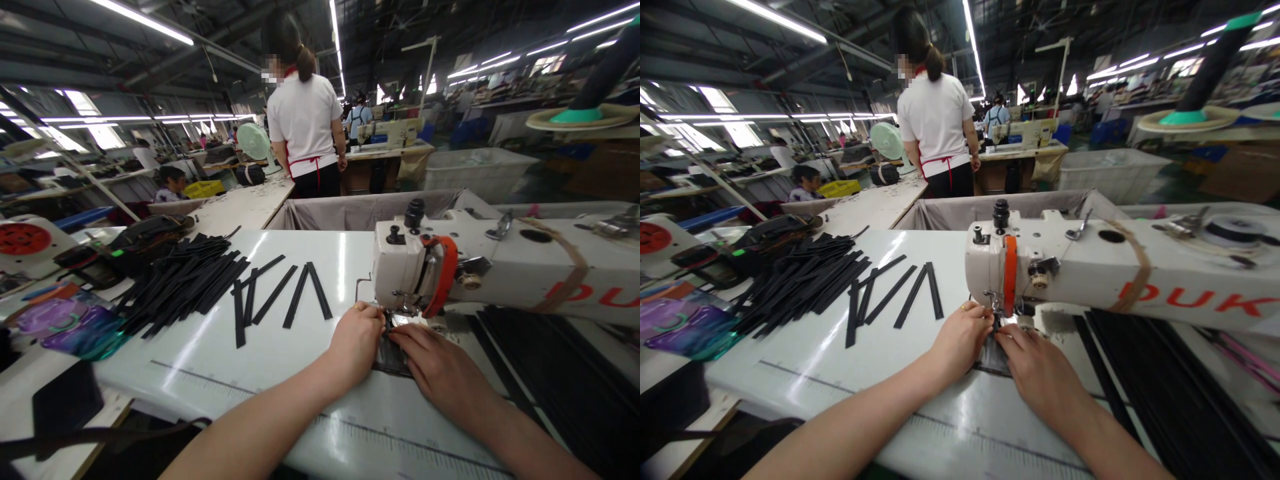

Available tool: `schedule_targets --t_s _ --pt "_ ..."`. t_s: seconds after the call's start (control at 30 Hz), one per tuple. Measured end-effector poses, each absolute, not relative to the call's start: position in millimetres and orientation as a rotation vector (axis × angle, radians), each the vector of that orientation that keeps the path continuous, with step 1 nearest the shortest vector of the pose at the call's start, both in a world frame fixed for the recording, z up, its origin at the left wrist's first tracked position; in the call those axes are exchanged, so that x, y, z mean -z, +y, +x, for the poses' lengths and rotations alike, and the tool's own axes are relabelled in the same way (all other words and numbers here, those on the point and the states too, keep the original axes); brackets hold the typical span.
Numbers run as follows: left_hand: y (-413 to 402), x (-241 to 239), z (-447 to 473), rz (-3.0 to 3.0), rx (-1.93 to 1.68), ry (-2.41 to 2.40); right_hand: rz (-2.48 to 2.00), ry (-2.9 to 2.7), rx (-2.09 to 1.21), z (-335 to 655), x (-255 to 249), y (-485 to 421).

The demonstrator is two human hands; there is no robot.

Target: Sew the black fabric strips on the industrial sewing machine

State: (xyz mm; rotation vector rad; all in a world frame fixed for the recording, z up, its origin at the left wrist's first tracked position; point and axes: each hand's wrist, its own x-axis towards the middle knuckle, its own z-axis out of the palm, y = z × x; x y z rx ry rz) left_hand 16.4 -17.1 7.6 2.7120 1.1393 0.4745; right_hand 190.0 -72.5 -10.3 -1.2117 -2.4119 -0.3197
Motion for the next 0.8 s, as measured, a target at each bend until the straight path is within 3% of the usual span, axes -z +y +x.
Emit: schedule_targets --t_s 0.47,0.7,0.8 --pt "-15 -8 7 2.662 -0.463 1.166 -1.157 -2.379 0.337 193 10 -72" --pt "26 -22 -50 2.394 -0.224 2.079 -1.139 -2.392 0.290 197 16 -73" --pt "34 -14 -43 2.485 -0.358 1.935 -1.121 -2.392 0.294 196 13 -74"
